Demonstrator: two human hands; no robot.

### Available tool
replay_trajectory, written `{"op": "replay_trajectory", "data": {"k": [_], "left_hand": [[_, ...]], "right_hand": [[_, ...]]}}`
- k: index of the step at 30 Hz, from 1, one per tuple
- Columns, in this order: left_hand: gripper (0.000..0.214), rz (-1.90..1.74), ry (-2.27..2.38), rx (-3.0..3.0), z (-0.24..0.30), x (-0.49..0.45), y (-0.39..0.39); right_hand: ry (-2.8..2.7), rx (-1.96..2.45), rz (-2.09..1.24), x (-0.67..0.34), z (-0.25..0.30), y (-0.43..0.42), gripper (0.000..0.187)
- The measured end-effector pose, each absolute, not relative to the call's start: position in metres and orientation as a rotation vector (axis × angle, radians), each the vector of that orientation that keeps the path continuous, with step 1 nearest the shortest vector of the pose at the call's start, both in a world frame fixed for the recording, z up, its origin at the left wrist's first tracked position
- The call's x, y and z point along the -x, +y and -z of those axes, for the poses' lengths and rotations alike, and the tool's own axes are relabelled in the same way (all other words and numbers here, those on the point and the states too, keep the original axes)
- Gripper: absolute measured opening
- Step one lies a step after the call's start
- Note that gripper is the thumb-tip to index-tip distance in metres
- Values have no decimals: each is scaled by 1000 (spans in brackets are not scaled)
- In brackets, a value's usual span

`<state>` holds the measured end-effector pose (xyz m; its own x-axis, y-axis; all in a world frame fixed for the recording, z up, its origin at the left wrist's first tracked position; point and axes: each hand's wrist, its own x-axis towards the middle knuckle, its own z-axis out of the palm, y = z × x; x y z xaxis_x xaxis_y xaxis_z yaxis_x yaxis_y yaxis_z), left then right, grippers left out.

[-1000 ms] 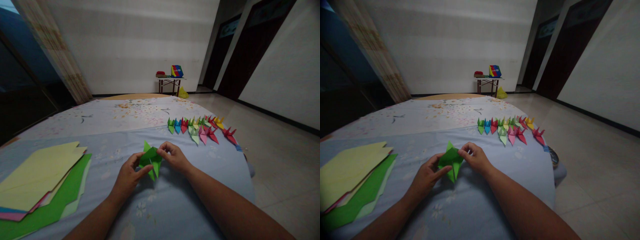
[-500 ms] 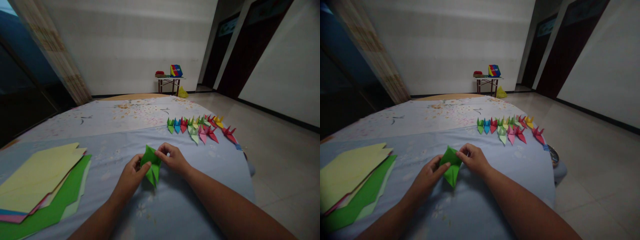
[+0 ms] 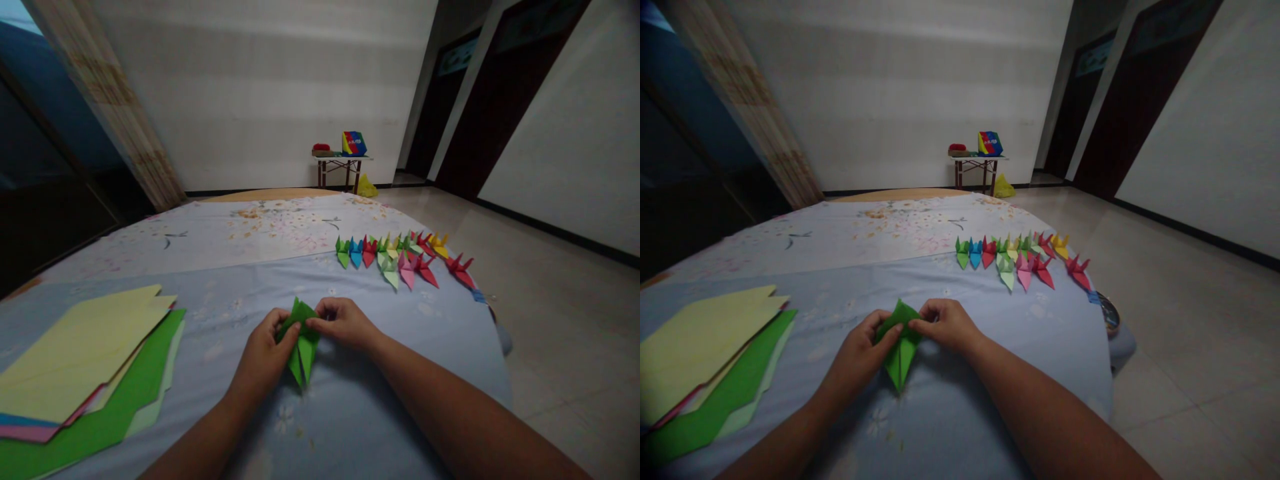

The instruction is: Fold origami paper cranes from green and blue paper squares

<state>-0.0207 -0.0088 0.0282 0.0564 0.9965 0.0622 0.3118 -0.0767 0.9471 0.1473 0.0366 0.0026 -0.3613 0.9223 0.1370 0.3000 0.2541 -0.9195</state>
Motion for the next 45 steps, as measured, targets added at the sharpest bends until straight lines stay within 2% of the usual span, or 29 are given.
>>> {"op": "replay_trajectory", "data": {"k": [6, 9, 16, 29, 35, 45], "left_hand": [[40, -1050, 1398, -1466, -30, 22, -8], [31, -1038, 1441, -1554, -30, 25, -7], [34, -1153, 1515, -1506, -27, 26, -5], [29, -972, 1415, -1616, -38, 28, -2], [26, -916, 1331, -1537, -32, 34, 2], [29, -1058, 1340, -1366, -33, 29, 0]], "right_hand": [[-1824, 1088, -1164, -145, -5, 31, 20], [-1883, 1094, -1134, -143, -7, 27, 16], [-1955, 1153, -1094, -141, -10, 23, 9], [-1976, 984, -1081, -140, -6, 23, 2], [-2041, 971, -1141, -142, -10, 21, 2], [-1898, 1013, -1293, -140, -11, 24, 10]]}}
